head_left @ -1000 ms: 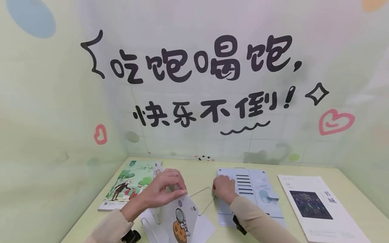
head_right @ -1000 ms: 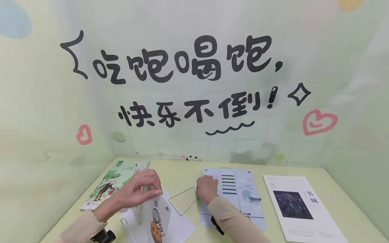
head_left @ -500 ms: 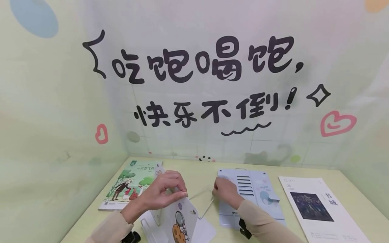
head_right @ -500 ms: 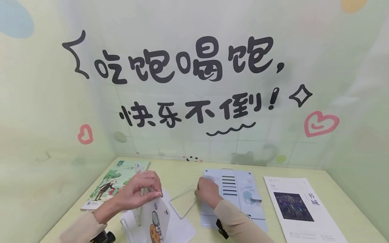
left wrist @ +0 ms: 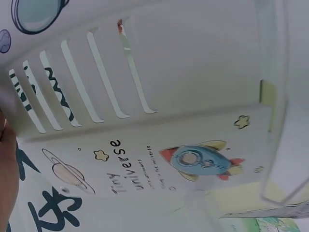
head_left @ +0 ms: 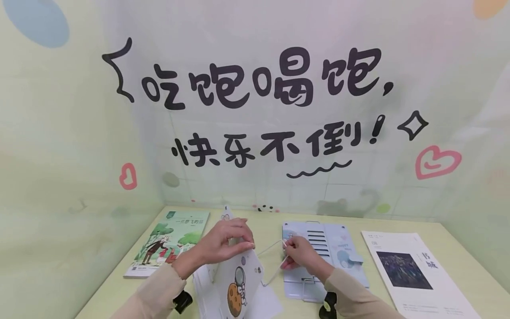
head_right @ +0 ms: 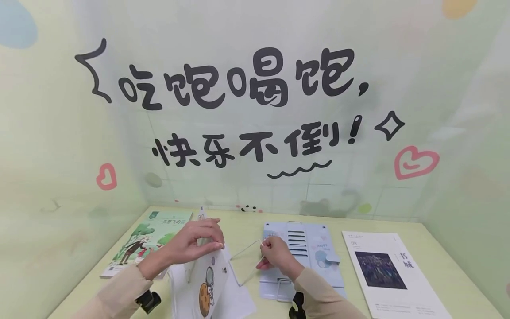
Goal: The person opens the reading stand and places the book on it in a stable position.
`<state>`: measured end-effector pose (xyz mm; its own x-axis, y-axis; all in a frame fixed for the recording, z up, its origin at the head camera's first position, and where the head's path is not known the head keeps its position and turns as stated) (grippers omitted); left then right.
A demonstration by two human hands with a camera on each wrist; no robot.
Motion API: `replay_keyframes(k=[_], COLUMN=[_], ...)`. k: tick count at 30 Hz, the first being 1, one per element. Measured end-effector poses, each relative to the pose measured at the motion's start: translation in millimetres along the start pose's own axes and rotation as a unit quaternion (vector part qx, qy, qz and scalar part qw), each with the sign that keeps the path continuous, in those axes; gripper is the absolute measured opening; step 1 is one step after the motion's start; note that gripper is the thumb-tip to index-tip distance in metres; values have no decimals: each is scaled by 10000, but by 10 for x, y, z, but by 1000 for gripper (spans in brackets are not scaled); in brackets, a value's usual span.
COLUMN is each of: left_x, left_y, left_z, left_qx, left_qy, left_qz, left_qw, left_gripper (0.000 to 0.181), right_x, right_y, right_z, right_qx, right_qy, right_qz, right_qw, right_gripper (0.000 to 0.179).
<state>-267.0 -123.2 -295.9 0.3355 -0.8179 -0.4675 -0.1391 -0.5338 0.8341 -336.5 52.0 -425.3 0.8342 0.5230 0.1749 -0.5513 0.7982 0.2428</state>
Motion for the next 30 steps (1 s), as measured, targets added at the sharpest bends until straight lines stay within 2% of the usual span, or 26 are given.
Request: replay_keyframes(k=[3,5,9,12,18,22,25,28,30], left_x=[18,16,60,107,169,190,198,202,205], left_y=[19,55,81,75,106,139,153,150,145], left_z=[85,81,145,222,223,185,182,191,204], left_qx=[72,147,182,209,181,28,15,-11,18], left_qy=[129,287,462,464,390,319,399,430,456], left_qz=[-76,-143,-251,-284,-347,-410,-433,-408,-384], left_qw=[9999,9994,9985,9983,9985,9986,9983,9982,9982], left_gripper=[13,15,18,19,20,22,23,24,24], right_x=[33,70,168,247,356,341,291,238,195], right_y=[0,-7,-54,-117,-283,-390,-482,-578,-634], right_z=[-52,-79,-118,-133,-130,-24,84,141,142], right_qx=[-371,-596,-1076,-1384,-1788,-1632,-1110,-656,-499], right_qy=[-200,-293,-340,-257,152,714,1117,1305,1287], right_qz=[-52,-89,-138,-241,-484,-287,95,485,663], right_qw=[9991,9978,9935,9897,9826,9836,9875,9881,9882], right_gripper=[17,21,28,29,28,31,27,19,16])
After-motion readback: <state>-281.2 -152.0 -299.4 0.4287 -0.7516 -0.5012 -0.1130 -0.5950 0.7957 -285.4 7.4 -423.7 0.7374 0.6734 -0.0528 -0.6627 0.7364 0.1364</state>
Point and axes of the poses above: each hand's wrist, its own x-axis away from the middle knuckle, its own y-axis out of the back of the hand, z = x × y, the point moved 7 cm from there along -x, towards the middle knuckle, and after that the axes turned 15 degrees about z, right-handed, at the moved point
